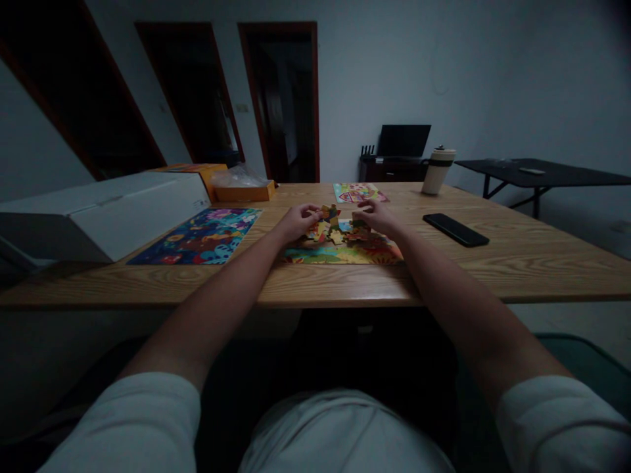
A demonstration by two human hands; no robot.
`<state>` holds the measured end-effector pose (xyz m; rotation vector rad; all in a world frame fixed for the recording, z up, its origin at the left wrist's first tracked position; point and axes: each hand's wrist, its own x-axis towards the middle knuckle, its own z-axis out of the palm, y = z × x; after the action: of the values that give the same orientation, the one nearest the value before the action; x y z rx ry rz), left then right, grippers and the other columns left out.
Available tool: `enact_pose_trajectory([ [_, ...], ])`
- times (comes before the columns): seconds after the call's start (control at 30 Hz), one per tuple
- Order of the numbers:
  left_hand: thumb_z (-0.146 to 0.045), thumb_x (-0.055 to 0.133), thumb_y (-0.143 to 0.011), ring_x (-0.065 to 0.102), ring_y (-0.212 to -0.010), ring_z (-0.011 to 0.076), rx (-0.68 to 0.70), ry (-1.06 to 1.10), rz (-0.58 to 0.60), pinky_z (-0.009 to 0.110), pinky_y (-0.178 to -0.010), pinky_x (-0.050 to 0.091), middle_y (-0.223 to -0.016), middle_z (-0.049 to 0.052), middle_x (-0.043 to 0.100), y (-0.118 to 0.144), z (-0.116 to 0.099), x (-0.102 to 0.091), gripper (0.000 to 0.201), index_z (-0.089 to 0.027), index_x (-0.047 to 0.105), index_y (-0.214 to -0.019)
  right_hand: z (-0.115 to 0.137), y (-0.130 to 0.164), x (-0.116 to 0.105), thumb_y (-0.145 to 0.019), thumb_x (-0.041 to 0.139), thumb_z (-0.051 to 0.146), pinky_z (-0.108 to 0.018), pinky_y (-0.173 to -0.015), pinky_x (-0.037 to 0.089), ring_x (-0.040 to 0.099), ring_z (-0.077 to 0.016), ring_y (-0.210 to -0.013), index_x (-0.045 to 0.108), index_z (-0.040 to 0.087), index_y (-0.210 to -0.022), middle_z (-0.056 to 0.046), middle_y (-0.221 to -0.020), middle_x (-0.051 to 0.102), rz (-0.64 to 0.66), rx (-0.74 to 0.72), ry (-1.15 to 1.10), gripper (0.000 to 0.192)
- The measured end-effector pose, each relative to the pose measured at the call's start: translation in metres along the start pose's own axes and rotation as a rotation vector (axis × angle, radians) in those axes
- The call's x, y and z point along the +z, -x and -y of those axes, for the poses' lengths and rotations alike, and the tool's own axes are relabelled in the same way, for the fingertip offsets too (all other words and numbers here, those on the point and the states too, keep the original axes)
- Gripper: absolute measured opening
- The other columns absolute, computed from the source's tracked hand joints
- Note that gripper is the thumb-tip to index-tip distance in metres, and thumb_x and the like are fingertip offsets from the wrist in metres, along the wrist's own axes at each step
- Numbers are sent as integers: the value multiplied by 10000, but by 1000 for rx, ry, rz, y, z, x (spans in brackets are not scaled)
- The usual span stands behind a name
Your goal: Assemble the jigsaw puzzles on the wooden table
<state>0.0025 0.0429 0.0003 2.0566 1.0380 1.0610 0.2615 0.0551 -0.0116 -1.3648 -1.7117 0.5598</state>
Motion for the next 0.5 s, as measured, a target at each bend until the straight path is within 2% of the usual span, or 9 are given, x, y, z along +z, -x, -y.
enact_pose_trajectory([
  [0.1, -418, 618, -852, 620, -727, 189, -30, -140, 77, 268, -658, 446, -887, 78, 707, -3, -5, 9, 491, -155, 612, -1266, 5, 4, 1, -808, 695, 365, -442, -980, 454, 580, -273, -1155, 590, 194, -1281, -134, -1311, 608, -25, -167, 120, 514],
  [0.2, -410, 688, -791, 633, -943, 268, -15, -385, 39, 328, -832, 446, -990, 96, 720, -5, -9, 9, 546, -212, 622, -1296, 9, 9, 4, -802, 704, 425, -435, -1064, 379, 511, -274, -1267, 600, 238, -1302, -99, -1365, 583, 89, -292, 158, 544],
  [0.27, -429, 764, -696, 571, -1122, 314, -1, -485, 39, 361, -948, 401, -1115, 100, 700, -4, -7, 0, 559, -251, 677, -1219, 9, 11, 7, -746, 757, 433, -434, -1045, 394, 543, -295, -1225, 655, 253, -1239, -93, -1307, 628, 193, -271, 221, 535],
  [0.33, -437, 823, -593, 527, -1195, 332, -30, -532, 101, 369, -985, 378, -1195, 102, 673, -2, 2, -15, 606, -271, 706, -1164, 7, 12, 9, -692, 800, 399, -426, -987, 434, 593, -312, -1136, 705, 252, -1156, -97, -1225, 672, 261, -208, 314, 495],
  [0.4, -420, 834, -553, 560, -1146, 314, -88, -535, 182, 342, -945, 401, -1191, 102, 677, 0, 13, -28, 628, -266, 711, -1149, 4, 11, 10, -694, 791, 359, -393, -896, 477, 635, -305, -1032, 718, 240, -1132, -103, -1162, 697, 285, -142, 391, 459],
  [0.5, -372, 803, -577, 638, -900, 254, -136, -482, 249, 289, -798, 436, -1019, 77, 727, -1, 29, -38, 537, -244, 734, -1095, 0, 8, 9, -722, 753, 311, -339, -774, 492, 667, -276, -889, 718, 231, -1133, -99, -1062, 725, 255, -90, 468, 420],
])
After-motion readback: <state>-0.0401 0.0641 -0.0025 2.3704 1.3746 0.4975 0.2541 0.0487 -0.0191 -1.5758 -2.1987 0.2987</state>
